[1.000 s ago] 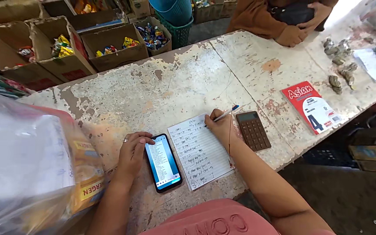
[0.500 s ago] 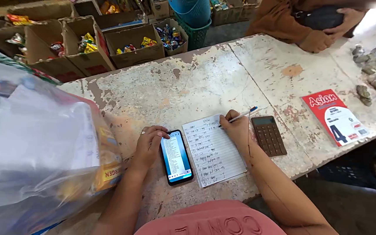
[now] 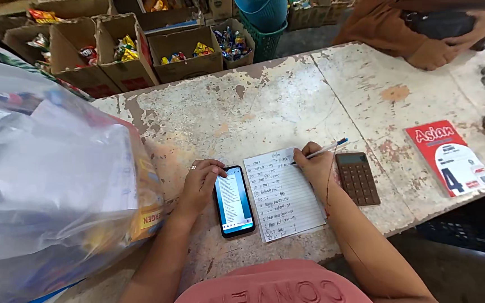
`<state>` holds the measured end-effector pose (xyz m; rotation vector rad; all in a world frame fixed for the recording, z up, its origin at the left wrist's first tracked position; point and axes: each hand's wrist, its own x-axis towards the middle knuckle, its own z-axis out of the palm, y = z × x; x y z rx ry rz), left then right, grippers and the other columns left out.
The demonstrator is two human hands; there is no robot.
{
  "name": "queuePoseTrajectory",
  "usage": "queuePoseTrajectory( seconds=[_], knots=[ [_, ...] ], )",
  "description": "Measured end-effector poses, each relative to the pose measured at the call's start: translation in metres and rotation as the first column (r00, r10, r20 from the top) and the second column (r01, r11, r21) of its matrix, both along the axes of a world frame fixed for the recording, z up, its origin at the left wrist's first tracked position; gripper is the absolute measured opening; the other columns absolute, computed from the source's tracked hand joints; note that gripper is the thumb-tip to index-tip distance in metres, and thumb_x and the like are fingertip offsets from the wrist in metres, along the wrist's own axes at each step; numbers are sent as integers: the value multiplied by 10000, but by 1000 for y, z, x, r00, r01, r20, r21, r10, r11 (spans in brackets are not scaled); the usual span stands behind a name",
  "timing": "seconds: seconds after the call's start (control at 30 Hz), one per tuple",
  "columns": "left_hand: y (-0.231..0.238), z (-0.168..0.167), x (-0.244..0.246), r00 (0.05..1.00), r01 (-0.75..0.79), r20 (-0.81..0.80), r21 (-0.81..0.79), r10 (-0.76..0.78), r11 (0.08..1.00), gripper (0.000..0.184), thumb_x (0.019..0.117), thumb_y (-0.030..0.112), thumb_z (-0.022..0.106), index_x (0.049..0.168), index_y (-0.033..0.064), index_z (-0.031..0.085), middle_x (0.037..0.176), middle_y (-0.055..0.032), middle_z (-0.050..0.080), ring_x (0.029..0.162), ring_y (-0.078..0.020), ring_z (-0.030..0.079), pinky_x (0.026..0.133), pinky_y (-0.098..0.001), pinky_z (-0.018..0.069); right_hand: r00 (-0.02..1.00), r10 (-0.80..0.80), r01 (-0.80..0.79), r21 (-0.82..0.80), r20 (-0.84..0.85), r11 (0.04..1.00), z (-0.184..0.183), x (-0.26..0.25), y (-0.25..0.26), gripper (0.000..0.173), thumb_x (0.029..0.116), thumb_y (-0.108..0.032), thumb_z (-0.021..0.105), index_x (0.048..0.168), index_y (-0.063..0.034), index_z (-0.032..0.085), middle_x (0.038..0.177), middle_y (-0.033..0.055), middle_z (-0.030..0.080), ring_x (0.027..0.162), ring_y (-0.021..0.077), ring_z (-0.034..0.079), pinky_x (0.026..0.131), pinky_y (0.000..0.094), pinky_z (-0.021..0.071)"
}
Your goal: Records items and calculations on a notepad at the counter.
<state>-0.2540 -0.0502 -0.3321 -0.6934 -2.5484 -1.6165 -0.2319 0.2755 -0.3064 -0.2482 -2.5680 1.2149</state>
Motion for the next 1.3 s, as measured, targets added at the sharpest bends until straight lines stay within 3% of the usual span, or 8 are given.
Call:
queuePoseTrajectory(
  seconds=[0.1,0.23,0.67,0.9,1.03,1.17,1.3],
  knots=[
    [1,-2,-1,1000,17,-7,11,-17,1000,527,1088,332,312,940,96,759,1178,-37,701,1211,-183,574,1088,-402,411,1000,-12,11,-56,-13,998,-1,0,4,273,935,-188,681,717,-90,551,576,-55,481,501,3,440,499,209,374],
    [0,-5,-3,1000,26,-5,5,-26,1000,553,1087,337,284,944,90,758,1162,-57,712,1203,-187,586,1091,-415,405,999,-32,36,-272,19,962,8,1,1,252,941,-125,688,731,-96,551,577,-57,548,492,-3,522,491,176,455],
    [0,-5,-4,1000,16,-10,-4,-16,1000,559,1088,326,276,936,92,761,1144,-50,722,1201,-182,580,1103,-389,379,1000,-11,16,-238,22,971,6,-1,-3,276,945,-143,714,723,-83,561,578,-48,562,494,-7,528,498,175,459],
    [0,-6,-4,1000,23,-14,14,-23,1000,565,1088,331,276,930,82,758,1135,-58,722,1198,-181,585,1103,-388,382,999,11,-7,-130,34,991,8,4,-5,294,922,-111,687,674,-98,529,548,-40,481,474,12,440,470,203,368],
    [0,-5,-3,1000,13,-4,2,-13,1000,564,1087,343,277,930,95,759,1149,-49,720,1201,-180,581,1100,-398,379,997,-56,63,-154,49,986,9,0,-2,270,931,-124,686,702,-79,548,576,-41,527,500,3,496,506,199,432],
    [0,-5,-3,1000,15,-1,-15,-15,1000,556,1083,333,279,936,99,761,1161,-47,714,1193,-181,582,1086,-404,392,999,-9,4,-107,-43,994,-1,-2,1,273,915,-121,657,679,-94,524,571,-57,473,502,1,438,498,200,372],
    [-1,-6,-3,1000,19,-24,5,-19,1000,539,1084,309,293,929,85,757,1148,-53,717,1189,-180,589,1088,-401,401,1000,19,-21,-105,-22,994,0,-2,2,294,902,-126,665,656,-122,504,554,-73,451,488,-9,415,483,194,346]
  ],
)
